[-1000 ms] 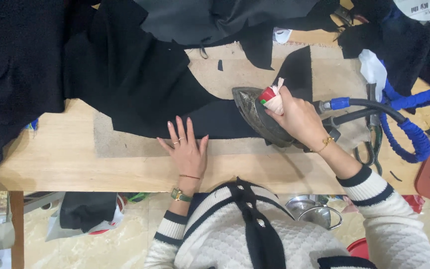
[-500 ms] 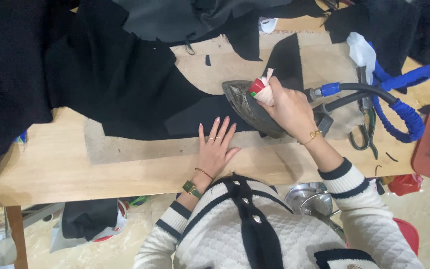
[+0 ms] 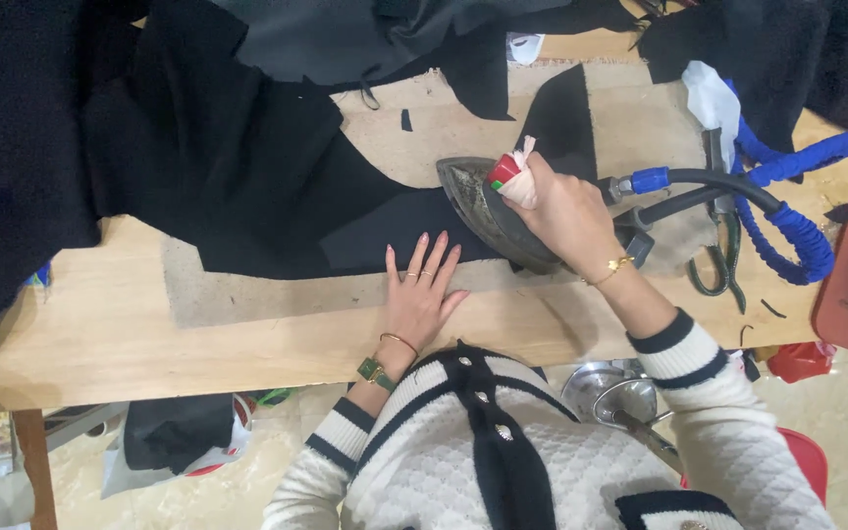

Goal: The person irons a piece of black fabric on a wooden table, then uses scissors to trim the edges. They continue to iron the fabric, adjusting its position as needed.

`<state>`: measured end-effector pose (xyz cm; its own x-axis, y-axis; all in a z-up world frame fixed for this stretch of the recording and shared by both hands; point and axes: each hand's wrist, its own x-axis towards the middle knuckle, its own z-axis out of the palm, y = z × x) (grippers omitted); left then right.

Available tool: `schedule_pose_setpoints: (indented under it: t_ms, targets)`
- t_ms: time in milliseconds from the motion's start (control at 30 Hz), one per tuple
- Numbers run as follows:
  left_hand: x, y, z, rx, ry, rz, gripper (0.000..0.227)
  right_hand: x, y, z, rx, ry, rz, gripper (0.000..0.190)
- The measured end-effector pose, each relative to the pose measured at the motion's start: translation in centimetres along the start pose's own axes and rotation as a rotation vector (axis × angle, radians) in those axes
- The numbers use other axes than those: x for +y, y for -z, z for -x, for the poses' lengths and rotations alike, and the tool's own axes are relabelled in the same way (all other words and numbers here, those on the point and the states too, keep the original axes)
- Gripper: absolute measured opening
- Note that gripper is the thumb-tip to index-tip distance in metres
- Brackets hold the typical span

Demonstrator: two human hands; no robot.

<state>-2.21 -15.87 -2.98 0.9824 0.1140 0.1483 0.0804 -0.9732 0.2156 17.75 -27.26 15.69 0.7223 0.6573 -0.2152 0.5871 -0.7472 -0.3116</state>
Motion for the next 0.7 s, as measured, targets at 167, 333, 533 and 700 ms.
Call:
schedule_pose_setpoints:
  t_ms: [167, 333, 533, 700]
  targets:
    - [-0.3, 0.0, 0.2, 0.052, 0.054, -0.013, 0.066, 0.3, 0.8, 0.1, -0.063, 0.041, -0.035, 0.051]
    - [-0.8, -0.5, 0.5, 0.115, 0.133, -0.038, 0.067, 1.1, 1.9, 0.2, -0.162, 0.101, 0.05, 0.05]
    - [-0.8, -0.5, 0.4, 0.102, 0.209, -0.051, 0.067, 3.6, 2.5, 0.4, -0.293, 0.235, 0.161, 0.041]
    - [-0.8, -0.2, 0.3, 0.094, 0.268, -0.078, 0.067, 7.3, -0.2, -0.4, -0.173, 0.376, 0.288, 0.023]
